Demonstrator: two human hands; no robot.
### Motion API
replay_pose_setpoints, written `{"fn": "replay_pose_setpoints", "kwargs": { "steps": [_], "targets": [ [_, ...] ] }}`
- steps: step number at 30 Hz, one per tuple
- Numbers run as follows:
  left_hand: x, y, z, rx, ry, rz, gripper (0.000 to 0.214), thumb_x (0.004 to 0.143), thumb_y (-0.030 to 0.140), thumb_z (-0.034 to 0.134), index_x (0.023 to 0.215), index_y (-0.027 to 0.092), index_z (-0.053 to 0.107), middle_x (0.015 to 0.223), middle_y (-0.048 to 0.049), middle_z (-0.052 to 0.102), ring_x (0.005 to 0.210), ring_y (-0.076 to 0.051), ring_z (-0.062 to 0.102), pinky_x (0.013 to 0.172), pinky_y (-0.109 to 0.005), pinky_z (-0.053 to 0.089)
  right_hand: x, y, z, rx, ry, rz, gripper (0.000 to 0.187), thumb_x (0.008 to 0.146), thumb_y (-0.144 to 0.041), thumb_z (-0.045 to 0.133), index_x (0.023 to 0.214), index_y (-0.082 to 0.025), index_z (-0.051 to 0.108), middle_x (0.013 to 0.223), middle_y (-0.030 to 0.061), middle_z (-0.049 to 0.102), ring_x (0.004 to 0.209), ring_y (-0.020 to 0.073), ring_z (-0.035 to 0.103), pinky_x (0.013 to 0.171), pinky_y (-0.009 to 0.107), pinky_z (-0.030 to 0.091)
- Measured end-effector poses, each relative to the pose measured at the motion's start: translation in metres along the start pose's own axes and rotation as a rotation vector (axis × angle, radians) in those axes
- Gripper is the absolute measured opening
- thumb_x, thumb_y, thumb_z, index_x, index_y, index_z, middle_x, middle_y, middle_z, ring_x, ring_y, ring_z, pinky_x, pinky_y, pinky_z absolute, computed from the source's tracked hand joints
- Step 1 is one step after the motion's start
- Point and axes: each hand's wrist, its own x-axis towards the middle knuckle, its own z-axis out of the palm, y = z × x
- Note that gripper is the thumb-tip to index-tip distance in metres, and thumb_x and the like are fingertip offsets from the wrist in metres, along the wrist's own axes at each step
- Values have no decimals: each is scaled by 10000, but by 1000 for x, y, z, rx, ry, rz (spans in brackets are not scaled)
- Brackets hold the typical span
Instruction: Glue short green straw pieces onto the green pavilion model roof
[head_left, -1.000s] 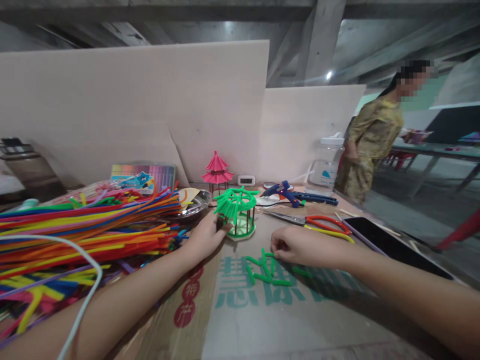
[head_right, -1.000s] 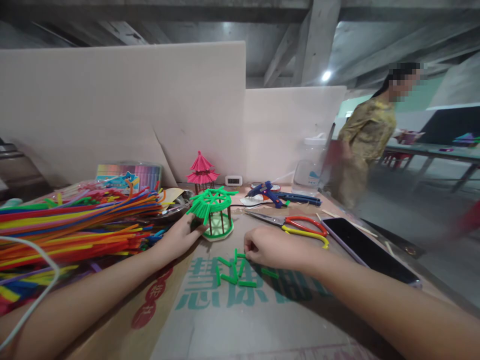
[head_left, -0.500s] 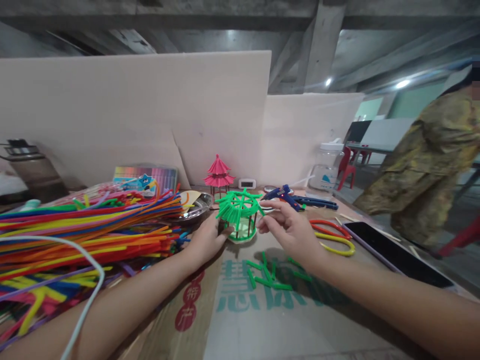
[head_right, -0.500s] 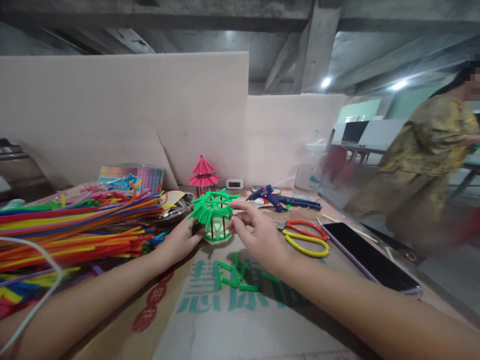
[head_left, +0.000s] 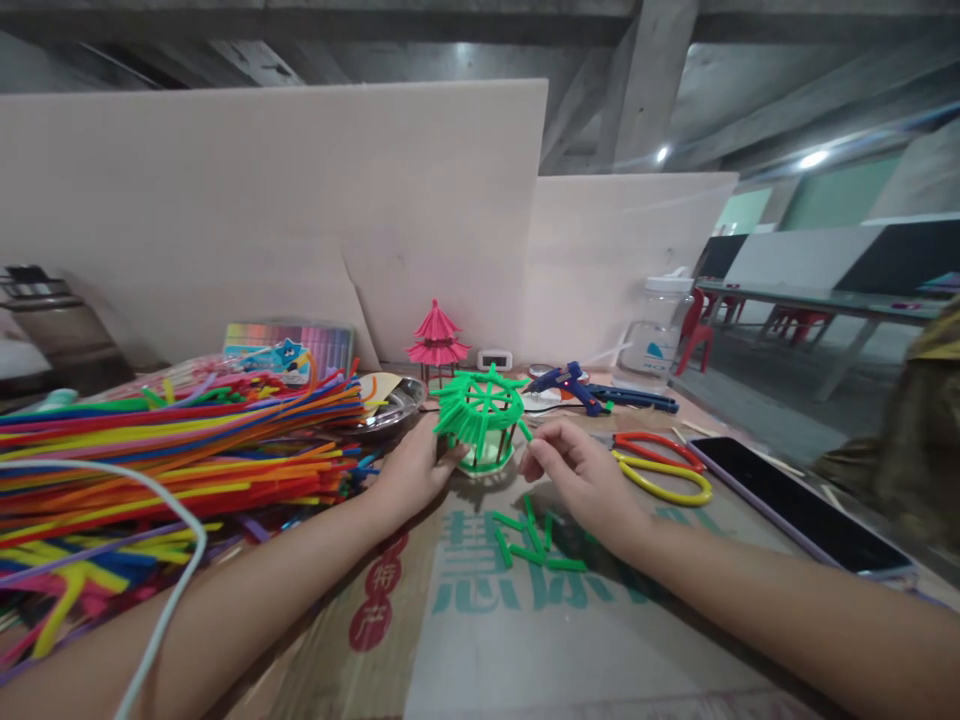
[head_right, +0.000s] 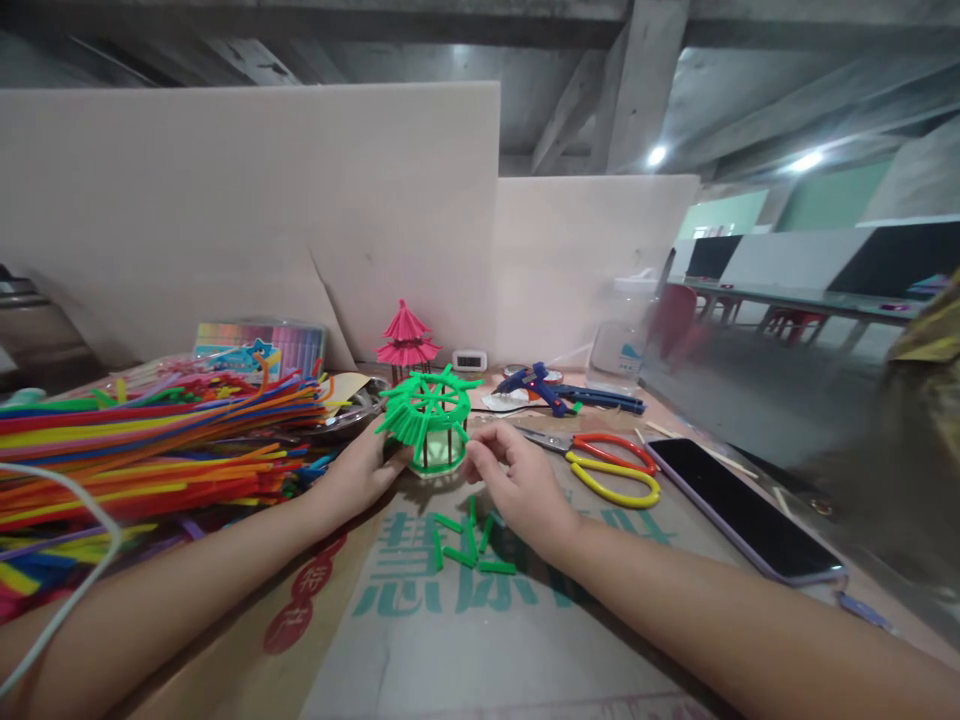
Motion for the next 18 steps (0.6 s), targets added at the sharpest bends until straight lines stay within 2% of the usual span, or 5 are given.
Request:
{"fn": "replay_pose_setpoints", "kwargs": {
  "steps": [3,8,18],
  "targets": [
    [-1,1,0,11,-3,-14,404,926,333,529,1292,162,535,1262,-147,629,1259,-306,568,1156,-498,394,-2,-2,-1,-34,-3,-30,241,995,-391,504,829,-220,543,699,-8,628,651,149,609,626,271,492],
    [-2,2,-1,25,17,58,394,925,295,526,1301,178,531,1343,-146,585,1339,-304,508,1166,-496,387,-3,-7,-2,-179,-14,-84,279,995,-329,476,749,-217,542,664,-16,598,622,138,572,602,260,437],
    [-2,2,-1,50,10,75,385,909,257,518,1280,154,519,1357,-164,557,1353,-313,495,1155,-504,409,2,-10,1,-232,-5,-95,249,968,-292,488,742,-214,555,650,-24,601,608,135,569,595,247,429]
  ]
}}
